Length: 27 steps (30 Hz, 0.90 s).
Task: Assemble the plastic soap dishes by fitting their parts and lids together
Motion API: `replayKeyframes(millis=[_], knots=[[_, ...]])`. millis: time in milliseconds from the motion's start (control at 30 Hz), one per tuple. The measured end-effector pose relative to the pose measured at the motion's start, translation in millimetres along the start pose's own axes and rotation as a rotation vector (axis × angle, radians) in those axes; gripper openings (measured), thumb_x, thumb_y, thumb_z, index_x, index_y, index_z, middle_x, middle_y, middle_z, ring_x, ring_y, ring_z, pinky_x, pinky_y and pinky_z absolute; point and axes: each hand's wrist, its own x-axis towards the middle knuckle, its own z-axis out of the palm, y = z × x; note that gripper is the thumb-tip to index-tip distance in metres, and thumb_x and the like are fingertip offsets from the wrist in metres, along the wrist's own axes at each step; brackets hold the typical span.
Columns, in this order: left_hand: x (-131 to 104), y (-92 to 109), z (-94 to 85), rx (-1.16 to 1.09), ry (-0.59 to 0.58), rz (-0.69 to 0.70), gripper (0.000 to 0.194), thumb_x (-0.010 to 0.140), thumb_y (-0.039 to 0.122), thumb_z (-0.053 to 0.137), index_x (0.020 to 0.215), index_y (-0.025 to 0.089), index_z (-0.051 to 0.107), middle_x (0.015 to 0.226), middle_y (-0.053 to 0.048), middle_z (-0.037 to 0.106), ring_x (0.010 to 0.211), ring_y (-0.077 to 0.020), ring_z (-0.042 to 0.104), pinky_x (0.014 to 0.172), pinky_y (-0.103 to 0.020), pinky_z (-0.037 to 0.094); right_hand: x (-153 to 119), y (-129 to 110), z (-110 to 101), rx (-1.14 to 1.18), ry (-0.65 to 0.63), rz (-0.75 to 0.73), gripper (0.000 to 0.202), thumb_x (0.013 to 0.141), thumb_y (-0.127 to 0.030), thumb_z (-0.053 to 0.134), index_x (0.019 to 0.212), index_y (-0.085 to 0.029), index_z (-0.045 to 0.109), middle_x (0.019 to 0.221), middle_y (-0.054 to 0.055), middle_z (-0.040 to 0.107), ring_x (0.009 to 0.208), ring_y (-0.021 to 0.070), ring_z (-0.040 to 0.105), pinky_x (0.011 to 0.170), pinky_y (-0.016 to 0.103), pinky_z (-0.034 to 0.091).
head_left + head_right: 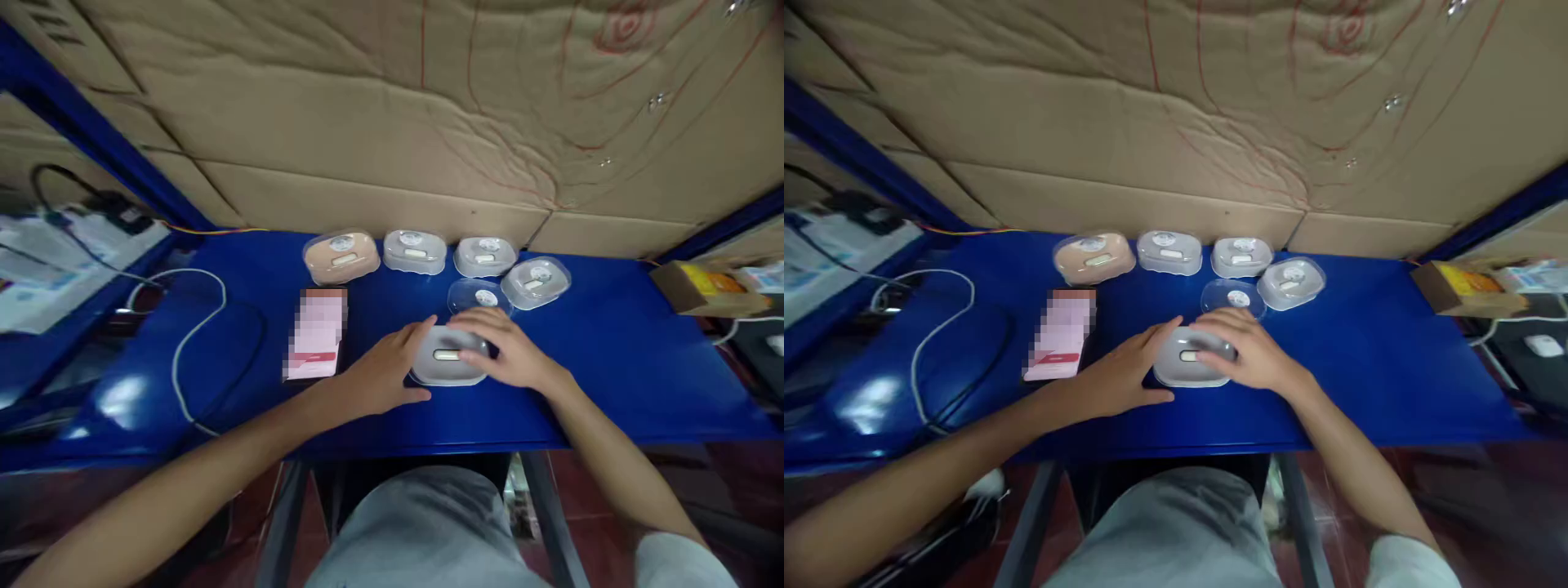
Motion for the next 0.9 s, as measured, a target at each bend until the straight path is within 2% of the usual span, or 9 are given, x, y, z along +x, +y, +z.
replayKeyframes(millis=[133, 300, 433, 533, 733, 900], knots=[[-6.5, 15.7, 14.9, 0.015, 0.122, -0.073, 0.118, 0.082, 0.024, 0.087, 0.171, 0.024, 0.009, 0.169, -0.024, 0.04, 0.154, -0.041, 0.044, 0.122, -0.062, 0.039, -6.1, -12.4, 9.8, -0.106, -0.089, -0.121, 0.033, 0.1, -0.05, 0.071, 0.117, -0.021, 0.076, 0.122, 0.012, 0.071, 0.119, 0.0302, 0.064, 0.101, 0.047, 0.048], [-13.1, 32.4, 34.3, -0.009, 0.269, -0.175, 0.11, 0.087, 0.033, 0.084, 0.171, 0.025, 0.012, 0.17, -0.023, 0.04, 0.155, -0.0408, 0.043, 0.124, -0.065, 0.034, -10.7, -15.9, 12.3, -0.154, -0.161, -0.124, 0.047, 0.098, -0.053, 0.073, 0.129, -0.019, 0.07, 0.122, 0.013, 0.072, 0.119, 0.0325, 0.064, 0.103, 0.049, 0.048], [-20.1, 34.5, 47.2, -0.116, 0.402, -0.193, 0.101, 0.091, 0.043, 0.081, 0.169, 0.027, 0.018, 0.174, -0.017, 0.035, 0.159, -0.0355, 0.038, 0.128, -0.058, 0.032, -13.3, -15.9, 13.3, -0.137, -0.177, -0.145, 0.045, 0.101, -0.052, 0.069, 0.131, -0.019, 0.069, 0.12, 0.012, 0.075, 0.115, 0.0306, 0.068, 0.103, 0.048, 0.051], [-24.6, 31.0, 53.3, -0.184, 0.47, -0.206, 0.097, 0.092, 0.045, 0.08, 0.168, 0.029, 0.022, 0.174, -0.014, 0.035, 0.16, -0.0322, 0.036, 0.13, -0.054, 0.031, -14.2, -18.9, 15.9, -0.167, -0.156, -0.178, 0.038, 0.106, -0.045, 0.062, 0.132, -0.019, 0.07, 0.121, 0.011, 0.076, 0.113, 0.0291, 0.07, 0.103, 0.048, 0.054], [-32.2, 23.9, 58.8, -0.235, 0.512, -0.178, 0.093, 0.092, 0.04, 0.081, 0.166, 0.034, 0.025, 0.173, -0.012, 0.037, 0.159, -0.0316, 0.037, 0.131, -0.053, 0.03, -13.4, -27.1, 19.1, -0.214, -0.1, -0.187, 0.032, 0.107, -0.037, 0.06, 0.13, -0.018, 0.072, 0.124, 0.012, 0.076, 0.114, 0.0299, 0.071, 0.1, 0.048, 0.06], [-35.9, 22.9, 57.2, -0.431, 0.547, -0.227, 0.105, 0.087, 0.046, 0.086, 0.168, 0.035, 0.019, 0.167, -0.014, 0.042, 0.154, -0.0342, 0.044, 0.127, -0.056, 0.035, -10.4, -28.3, 18.8, -0.157, 0.049, -0.264, 0.026, 0.107, -0.03, 0.062, 0.129, -0.019, 0.07, 0.119, 0.009, 0.078, 0.108, 0.0257, 0.073, 0.093, 0.042, 0.062]])
